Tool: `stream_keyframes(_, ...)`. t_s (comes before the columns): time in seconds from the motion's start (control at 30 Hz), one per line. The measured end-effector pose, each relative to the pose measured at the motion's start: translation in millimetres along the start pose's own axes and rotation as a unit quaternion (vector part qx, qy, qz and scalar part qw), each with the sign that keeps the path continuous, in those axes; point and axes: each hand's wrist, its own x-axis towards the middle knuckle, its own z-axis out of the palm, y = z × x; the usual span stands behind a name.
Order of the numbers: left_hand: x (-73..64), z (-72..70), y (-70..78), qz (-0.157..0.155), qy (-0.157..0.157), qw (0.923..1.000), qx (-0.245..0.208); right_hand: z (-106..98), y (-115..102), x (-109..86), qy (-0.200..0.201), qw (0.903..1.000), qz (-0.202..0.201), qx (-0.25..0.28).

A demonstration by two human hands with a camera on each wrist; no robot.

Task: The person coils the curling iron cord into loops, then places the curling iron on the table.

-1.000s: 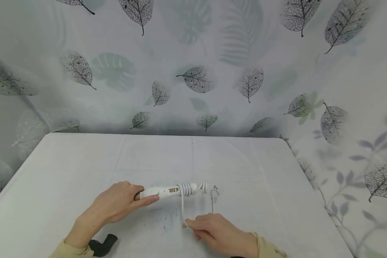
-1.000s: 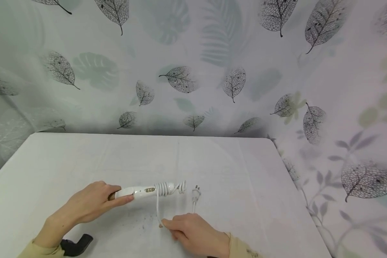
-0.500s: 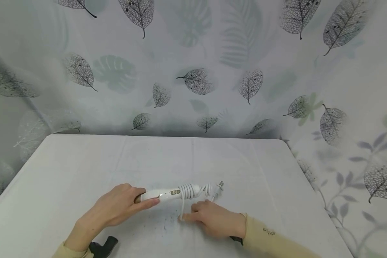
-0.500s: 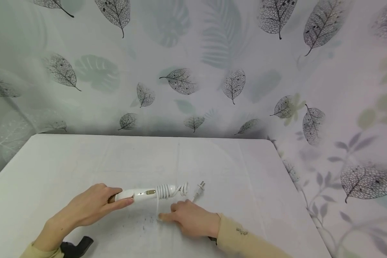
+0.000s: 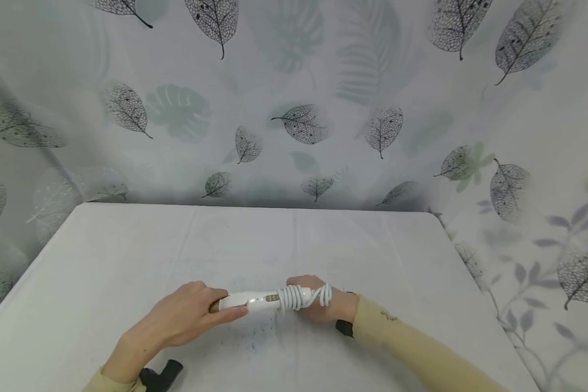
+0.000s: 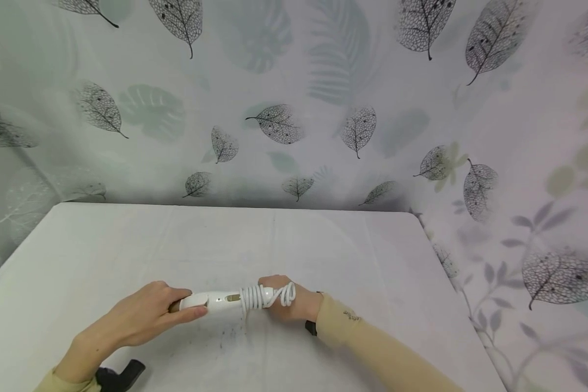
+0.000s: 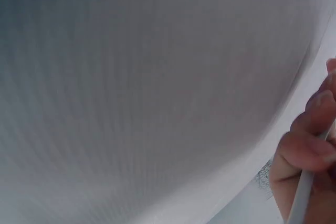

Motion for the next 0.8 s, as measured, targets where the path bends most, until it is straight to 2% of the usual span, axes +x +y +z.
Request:
stream_keyframes(0.13,-0.4,0.7,0.4,0.002,0.000,1.0000,0.001,-5.4,11.3,8.8,0.027,0.9974,-0.055,-0.036)
stream_keyframes(0.23,-0.6,1.9,0.4,0.001,0.001,1.0000,0.007,-10.8,19.4,13.2,0.037,0.9987,-0.032,-0.010)
stream_keyframes(0.33,-0.3,3.3,0.6,0.002,0.001,0.9999,0.014,-18.4,23.6,16.5,0.043,0.9989,0.012,0.011)
stream_keyframes(0.6,-0.1,9.5,1.3,0.018,0.003,0.9997,0.014,-41.8,24.2,18.9,0.074,0.9955,0.060,0.005)
stream_keyframes(0.7,-0.4,11.7,1.5,0.025,0.007,0.9996,0.011,-51.7,20.5,18.2,0.095,0.9932,0.067,0.013)
stream_keyframes(0.8,0.0,12.7,2.1,0.021,0.011,0.9996,0.014,-59.2,15.9,17.7,0.126,0.9910,0.044,0.016)
